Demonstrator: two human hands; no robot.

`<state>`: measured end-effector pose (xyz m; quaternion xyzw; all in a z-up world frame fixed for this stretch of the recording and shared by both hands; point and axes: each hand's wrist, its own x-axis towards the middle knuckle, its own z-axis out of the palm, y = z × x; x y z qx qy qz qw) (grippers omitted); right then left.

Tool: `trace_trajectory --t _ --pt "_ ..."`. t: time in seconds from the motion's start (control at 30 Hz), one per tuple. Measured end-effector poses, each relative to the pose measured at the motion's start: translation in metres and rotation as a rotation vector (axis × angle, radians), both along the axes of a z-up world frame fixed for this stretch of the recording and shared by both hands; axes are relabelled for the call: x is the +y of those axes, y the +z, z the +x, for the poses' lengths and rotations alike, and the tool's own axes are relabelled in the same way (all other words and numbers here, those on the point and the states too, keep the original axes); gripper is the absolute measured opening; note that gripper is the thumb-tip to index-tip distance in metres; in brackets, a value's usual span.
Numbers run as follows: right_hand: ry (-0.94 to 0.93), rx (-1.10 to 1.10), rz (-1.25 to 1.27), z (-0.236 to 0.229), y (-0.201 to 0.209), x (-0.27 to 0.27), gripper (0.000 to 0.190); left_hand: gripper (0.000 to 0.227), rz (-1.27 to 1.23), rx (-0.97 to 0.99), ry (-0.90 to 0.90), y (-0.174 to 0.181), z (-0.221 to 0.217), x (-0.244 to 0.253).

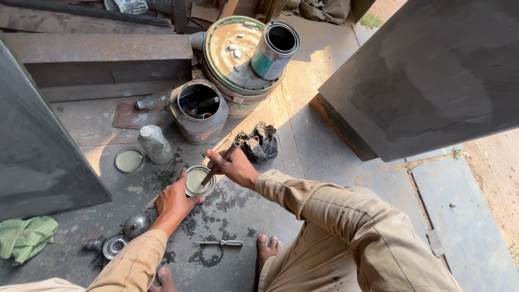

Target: The person sits on the floor and opens a small paint can using a screwdriver. They then pour a liquid from a plastic bottle into the can and stir the mixture with a stick.

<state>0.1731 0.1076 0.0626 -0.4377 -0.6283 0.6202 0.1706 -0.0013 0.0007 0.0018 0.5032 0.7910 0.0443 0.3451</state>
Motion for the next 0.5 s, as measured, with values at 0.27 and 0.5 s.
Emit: trace_trajectory --t 0.27,0.5 --pt "0.247 0.026 0.346 0.005 0.007 -0.026 0.041 0.111 -0.002 -0.039 0.017 0.001 0.001 0.001" --pt "0.315 -0.101 0.393 0.001 0.029 -0.033 0.034 0.110 0.126 -0.032 -0.028 -0.003 -0.002 -0.005"
